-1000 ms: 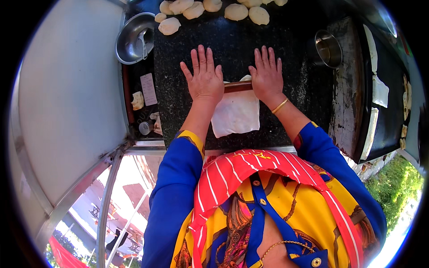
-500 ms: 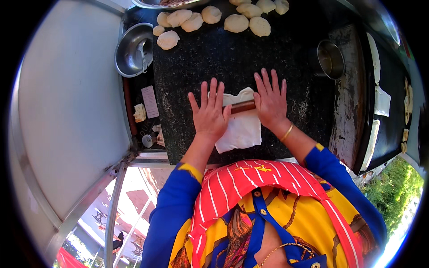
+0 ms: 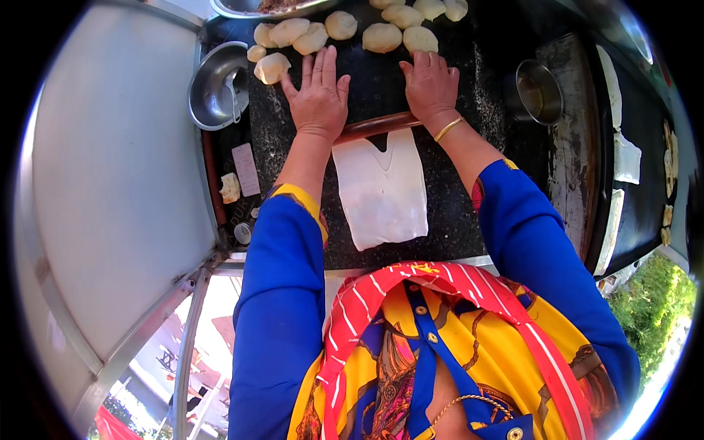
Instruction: The person prepares stuffed flatbreads by rolling out dough, adding a filling, folding the dough, and cooking it on a griddle. The person uses a rolling pin to flatten the dough and a spatula to flip the flatbreads on the griddle.
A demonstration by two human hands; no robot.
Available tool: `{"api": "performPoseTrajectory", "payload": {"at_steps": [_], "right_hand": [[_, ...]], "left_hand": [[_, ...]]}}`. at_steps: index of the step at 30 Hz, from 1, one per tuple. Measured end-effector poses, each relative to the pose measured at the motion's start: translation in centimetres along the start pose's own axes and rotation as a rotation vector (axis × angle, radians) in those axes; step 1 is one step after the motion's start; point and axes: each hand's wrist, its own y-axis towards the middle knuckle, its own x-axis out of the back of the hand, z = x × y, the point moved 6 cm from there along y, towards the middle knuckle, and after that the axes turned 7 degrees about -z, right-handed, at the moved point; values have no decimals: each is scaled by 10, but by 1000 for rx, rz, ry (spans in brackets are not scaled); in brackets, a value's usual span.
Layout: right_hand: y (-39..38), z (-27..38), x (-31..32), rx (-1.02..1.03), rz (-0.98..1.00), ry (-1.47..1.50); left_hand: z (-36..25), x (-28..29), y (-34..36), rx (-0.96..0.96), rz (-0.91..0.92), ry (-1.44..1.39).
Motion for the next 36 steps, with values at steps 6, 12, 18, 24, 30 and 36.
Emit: {"api": "performPoseTrajectory", "payload": {"at_steps": [6, 12, 18, 24, 30, 36], "right_hand": [[-56, -4, 21, 486, 43, 290], [-114, -11, 36, 351, 231, 479], [-157, -14, 24, 103, -48, 18], [-139, -9, 20, 88, 90, 13], [-92, -1, 16, 107, -56, 47], [-135, -7, 18, 156, 96, -49]], "left_hand": [[-13, 14, -55, -100, 46, -206], [-4, 25, -86, 218, 360, -205], [-31, 40, -128, 17, 226, 159], [-23, 28, -127, 9, 337, 124], [-20, 20, -77, 19, 278, 182], [-37, 37, -122, 6, 403, 73]]}}
